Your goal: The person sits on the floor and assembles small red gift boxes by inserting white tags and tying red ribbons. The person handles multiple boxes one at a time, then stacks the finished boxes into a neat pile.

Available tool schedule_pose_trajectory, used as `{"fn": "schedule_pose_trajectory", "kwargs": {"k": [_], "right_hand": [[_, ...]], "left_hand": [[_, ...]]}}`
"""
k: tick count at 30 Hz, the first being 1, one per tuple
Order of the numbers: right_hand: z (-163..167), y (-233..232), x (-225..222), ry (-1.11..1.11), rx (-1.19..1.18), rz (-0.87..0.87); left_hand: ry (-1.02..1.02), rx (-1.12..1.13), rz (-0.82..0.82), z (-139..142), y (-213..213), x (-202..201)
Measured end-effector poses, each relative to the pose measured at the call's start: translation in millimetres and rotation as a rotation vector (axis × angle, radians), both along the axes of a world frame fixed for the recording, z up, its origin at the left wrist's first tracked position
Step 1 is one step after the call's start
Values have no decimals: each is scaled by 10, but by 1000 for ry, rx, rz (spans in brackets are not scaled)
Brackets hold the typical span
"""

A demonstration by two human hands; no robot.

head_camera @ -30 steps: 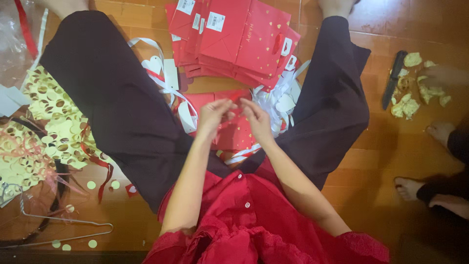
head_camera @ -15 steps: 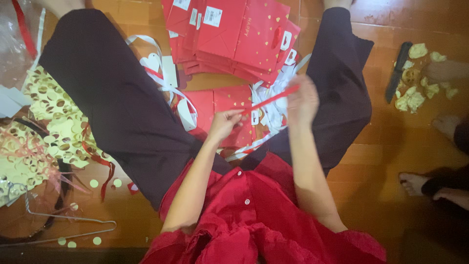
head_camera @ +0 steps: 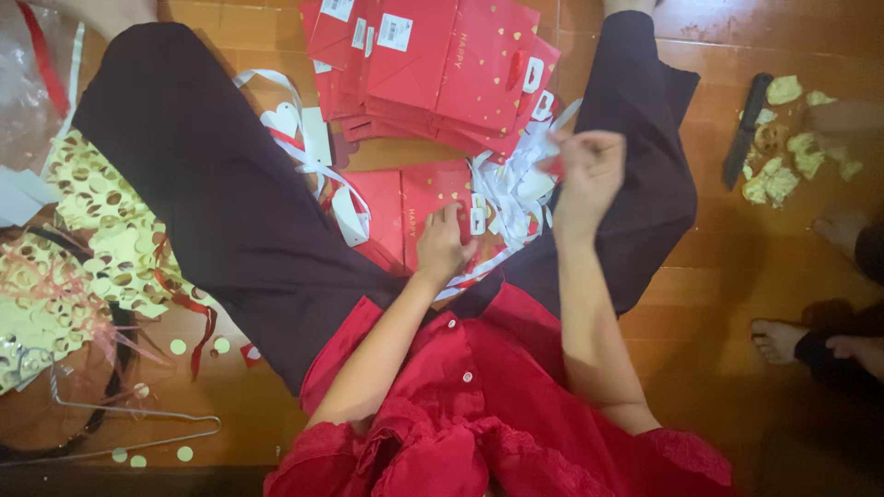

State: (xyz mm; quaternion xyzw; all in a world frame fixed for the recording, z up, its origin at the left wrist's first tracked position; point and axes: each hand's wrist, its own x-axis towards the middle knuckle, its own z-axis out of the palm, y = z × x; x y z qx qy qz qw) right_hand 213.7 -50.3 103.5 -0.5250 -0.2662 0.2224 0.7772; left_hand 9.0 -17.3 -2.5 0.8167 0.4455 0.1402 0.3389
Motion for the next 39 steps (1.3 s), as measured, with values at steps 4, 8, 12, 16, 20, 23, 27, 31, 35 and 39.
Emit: {"fn": "schedule_pose_trajectory", "kwargs": {"k": [4, 8, 12, 16, 20, 23, 27, 31, 35, 39], "right_hand": [[-451, -33, -261, 48, -153, 124], [-861, -59, -559, -103, -534, 346], [-1093, -8, -739, -379, -681, 496], [-1161, 16, -734, -638, -761, 480], [-1155, 1, -739, -750, -751, 477], [-1126, -16, -766, -834, -815, 455], [-1097, -20, -763, -894, -785, 479], [-1130, 0, -781, -972, -786, 485], [-1170, 4, -794, -1039, -800, 497], [-1175, -4, -799, -1127, -761, 472]], "left_hand": [[29, -199, 88, -177, 113, -142], [-94, -170, 164, -329, 247, -317], [-160, -286, 301, -416, 370, -268], [-407, -515, 235, -446, 435, -301], [-497, -900, 262, -446, 497, -358], [-461, -991, 305, -410, 507, -369], [-502, -1024, 302, -370, 503, -358], [-498, -1026, 281, -363, 513, -368], [-548, -1072, 255, -378, 518, -386], [-538, -1029, 235, -406, 510, -376]]}}
